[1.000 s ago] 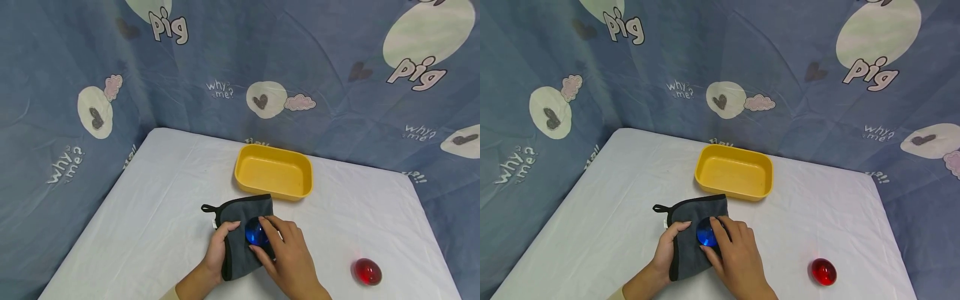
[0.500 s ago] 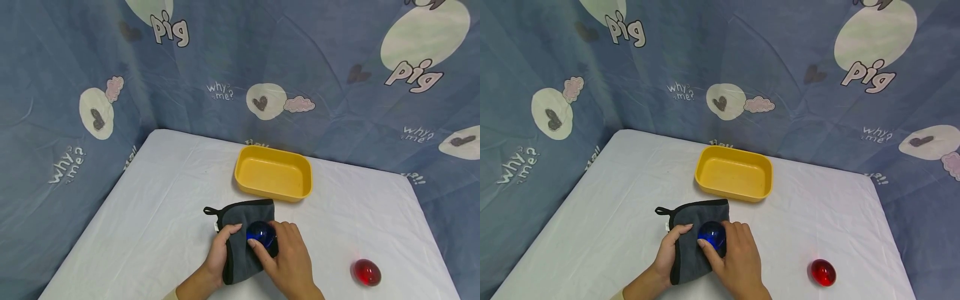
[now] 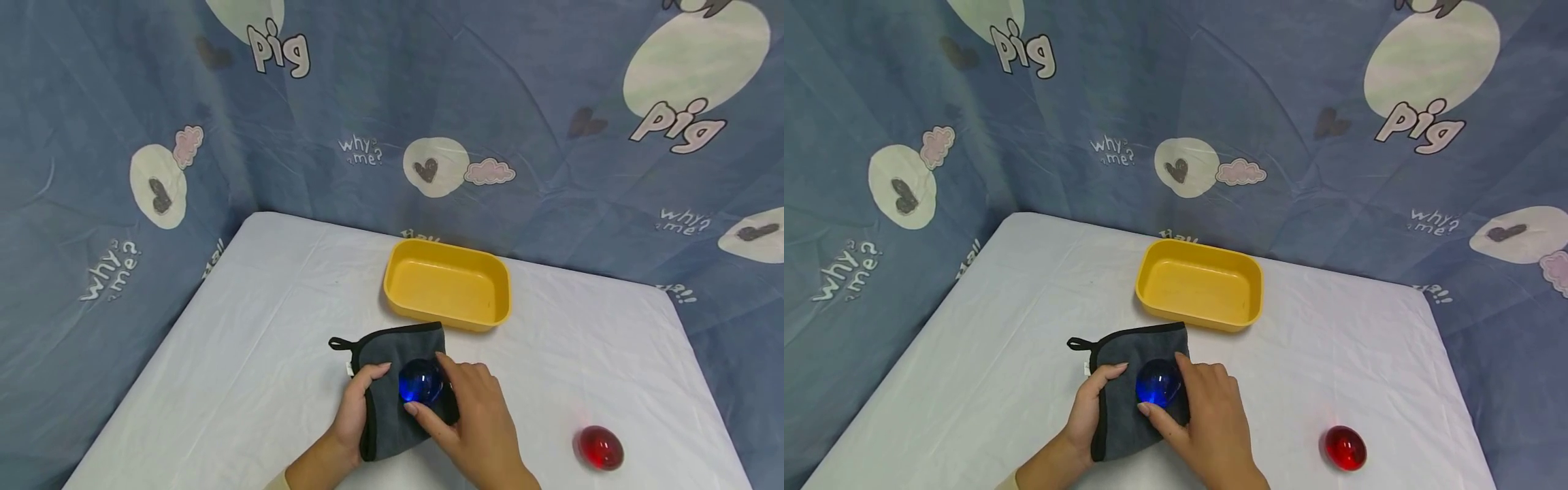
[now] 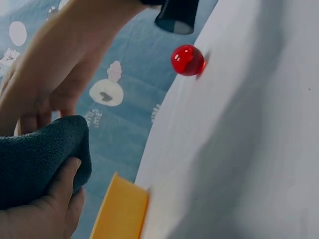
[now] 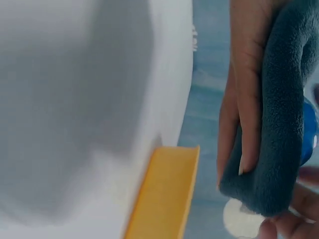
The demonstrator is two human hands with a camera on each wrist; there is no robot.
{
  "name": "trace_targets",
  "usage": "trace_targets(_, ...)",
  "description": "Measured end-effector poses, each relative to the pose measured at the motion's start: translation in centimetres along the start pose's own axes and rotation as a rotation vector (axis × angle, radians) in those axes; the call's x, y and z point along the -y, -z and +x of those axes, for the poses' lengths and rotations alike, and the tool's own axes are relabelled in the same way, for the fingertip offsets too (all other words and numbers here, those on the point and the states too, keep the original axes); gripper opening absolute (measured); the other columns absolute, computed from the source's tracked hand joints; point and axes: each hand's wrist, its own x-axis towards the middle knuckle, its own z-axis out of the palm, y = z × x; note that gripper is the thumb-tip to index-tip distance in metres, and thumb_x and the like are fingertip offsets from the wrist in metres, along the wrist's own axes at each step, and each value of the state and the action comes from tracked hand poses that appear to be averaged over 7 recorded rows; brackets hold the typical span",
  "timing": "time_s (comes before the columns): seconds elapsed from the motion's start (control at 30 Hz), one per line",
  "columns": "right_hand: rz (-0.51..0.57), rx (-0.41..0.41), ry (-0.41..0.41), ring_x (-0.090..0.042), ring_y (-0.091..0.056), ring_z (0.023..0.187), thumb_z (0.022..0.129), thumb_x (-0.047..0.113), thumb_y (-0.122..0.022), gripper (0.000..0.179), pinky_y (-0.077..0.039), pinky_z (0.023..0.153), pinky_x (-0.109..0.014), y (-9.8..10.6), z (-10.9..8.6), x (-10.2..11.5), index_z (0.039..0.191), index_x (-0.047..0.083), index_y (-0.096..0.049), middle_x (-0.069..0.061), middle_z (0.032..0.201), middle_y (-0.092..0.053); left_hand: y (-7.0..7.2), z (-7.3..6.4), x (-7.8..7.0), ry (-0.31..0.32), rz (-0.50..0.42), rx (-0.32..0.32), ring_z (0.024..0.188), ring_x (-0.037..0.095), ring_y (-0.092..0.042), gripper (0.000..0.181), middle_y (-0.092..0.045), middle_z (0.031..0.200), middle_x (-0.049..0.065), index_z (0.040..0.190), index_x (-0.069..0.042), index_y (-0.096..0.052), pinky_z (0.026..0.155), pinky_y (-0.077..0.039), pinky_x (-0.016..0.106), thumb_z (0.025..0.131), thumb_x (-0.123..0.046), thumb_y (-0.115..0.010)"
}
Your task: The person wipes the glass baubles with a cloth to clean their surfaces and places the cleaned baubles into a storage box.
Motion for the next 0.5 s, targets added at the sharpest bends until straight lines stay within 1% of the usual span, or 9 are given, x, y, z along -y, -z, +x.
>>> trace_targets(0.03, -0.019, -0.005, 0.044, -0.013, -0.056, 0.101, 0.092, 0.061, -0.072, 0.068, -0.047, 0.079, -0.036, 0.16, -0.12, -0.03, 0.139, 0.013, -0.065, 0.002, 0.113, -0.067, 0.02, -0.01, -0.1, -0.005, 0.006, -0.003, 0.11, 0.016, -0.064, 0.049, -0.066, 0.124, 0.005, 0.142, -0.006, -0.046, 0.096, -0.054, 0.033, 0.105, -0.037, -0.035)
trace_targets(0.1, -0.05, -0.026, 0.13, -0.018, -0.059, 0.106, 0.096, 0.06, -0.068, 0.068, -0.046, 0.078, -0.039, 0.36, -0.28, -0.01, 0.147, 0.015, -0.06, -0.003, 0.124, -0.066, 0.0, -0.02, -0.25, -0.011, 0.015, 0.001, 0.11, 0.016, -0.064, 0.049, -0.066, 0.125, 0.004, 0.142, -0.006, -0.046, 0.096, -0.054, 0.032, 0.105, -0.037, -0.035)
trace_targets(0.17, -0.063, -0.043, 0.191, -0.022, -0.06, 0.11, 0.099, 0.057, -0.065, 0.064, -0.046, 0.078, -0.04, 0.41, -0.34, 0.04, 0.148, 0.016, -0.059, -0.006, 0.132, -0.064, -0.1, -0.04, -0.3, -0.008, 0.017, 0.014, 0.111, 0.016, -0.064, 0.049, -0.066, 0.126, 0.004, 0.142, -0.006, -0.046, 0.097, -0.054, 0.032, 0.105, -0.036, -0.034)
trace_targets(0.27, -0.064, -0.058, 0.238, -0.025, -0.062, 0.112, 0.102, 0.052, -0.063, 0.058, -0.047, 0.08, -0.042, 0.29, -0.32, 0.07, 0.146, 0.013, -0.061, -0.008, 0.136, -0.063, -0.28, -0.07, -0.17, -0.002, 0.019, 0.026, 0.112, 0.016, -0.064, 0.049, -0.066, 0.126, 0.003, 0.142, -0.006, -0.046, 0.097, -0.053, 0.032, 0.105, -0.036, -0.034)
trace_targets(0.37, -0.047, -0.063, 0.233, -0.026, -0.064, 0.112, 0.102, 0.05, -0.064, 0.059, -0.049, 0.082, -0.042, 0.18, -0.41, -0.02, 0.142, 0.008, -0.062, -0.01, 0.134, -0.065, -0.35, -0.12, 0.05, 0.005, 0.019, 0.03, 0.113, 0.016, -0.064, 0.051, -0.065, 0.128, 0.004, 0.145, -0.006, -0.045, 0.098, -0.053, 0.033, 0.106, -0.036, -0.033)
trace_targets(0.5, -0.03, -0.079, 0.182, -0.025, -0.067, 0.107, 0.098, 0.049, -0.071, 0.061, -0.053, 0.082, -0.042, 0.05, -0.53, -0.14, 0.135, 0.001, -0.064, -0.012, 0.123, -0.069, -0.45, -0.16, 0.2, 0.019, 0.014, 0.047, 0.117, 0.017, -0.063, 0.055, -0.064, 0.132, 0.005, 0.149, -0.004, -0.04, 0.1, -0.052, 0.033, 0.106, -0.036, -0.033)
